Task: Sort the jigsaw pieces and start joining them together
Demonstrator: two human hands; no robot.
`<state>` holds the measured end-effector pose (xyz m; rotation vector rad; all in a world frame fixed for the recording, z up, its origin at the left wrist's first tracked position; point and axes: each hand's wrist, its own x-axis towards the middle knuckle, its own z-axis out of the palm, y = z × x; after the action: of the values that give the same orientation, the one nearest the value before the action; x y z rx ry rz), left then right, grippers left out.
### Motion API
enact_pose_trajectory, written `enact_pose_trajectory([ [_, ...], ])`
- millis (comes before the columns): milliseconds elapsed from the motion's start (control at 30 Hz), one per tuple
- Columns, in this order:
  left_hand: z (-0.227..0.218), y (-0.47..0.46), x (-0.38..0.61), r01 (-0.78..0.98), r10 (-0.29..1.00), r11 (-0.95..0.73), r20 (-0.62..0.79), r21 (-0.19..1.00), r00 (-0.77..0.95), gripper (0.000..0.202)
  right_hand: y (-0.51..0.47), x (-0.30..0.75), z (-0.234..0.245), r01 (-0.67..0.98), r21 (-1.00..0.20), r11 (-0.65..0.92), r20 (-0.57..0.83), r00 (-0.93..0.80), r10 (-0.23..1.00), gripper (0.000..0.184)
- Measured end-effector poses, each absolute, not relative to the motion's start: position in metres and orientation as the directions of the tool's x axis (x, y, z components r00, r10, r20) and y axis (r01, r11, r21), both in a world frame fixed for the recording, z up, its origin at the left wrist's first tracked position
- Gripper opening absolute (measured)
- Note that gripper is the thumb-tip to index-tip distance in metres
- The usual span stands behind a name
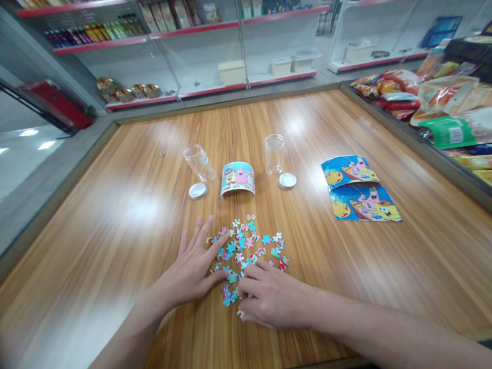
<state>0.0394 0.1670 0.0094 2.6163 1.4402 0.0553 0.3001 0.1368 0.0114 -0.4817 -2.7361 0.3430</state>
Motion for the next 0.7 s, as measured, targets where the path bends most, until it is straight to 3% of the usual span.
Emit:
enact_pose_trajectory([
  [200, 0.010, 0.166, 0.040, 0.844, 0.847, -0.518, -0.051, 0.142, 0.529, 0.082, 0.143, 0.303, 0.010, 0.299, -0.292, 0.908, 0.324, -0.863, 0.388, 0.021],
  [433, 0.012, 0.166, 0.041, 0.842, 0.847, -0.517, -0.054, 0.151, 0.530, 0.080, 0.167, 0.319, 0.002, 0.575, -0.431, 0.696, 0.388, -0.578, 0.718, 0.024],
  [700, 0.013, 0.164, 0.045, 0.824, 0.827, -0.530, -0.093, 0.200, 0.555, 0.081, 0.179, 0.318, -0.001, 0.675, -0.423, 0.605, 0.346, -0.496, 0.796, 0.024],
])
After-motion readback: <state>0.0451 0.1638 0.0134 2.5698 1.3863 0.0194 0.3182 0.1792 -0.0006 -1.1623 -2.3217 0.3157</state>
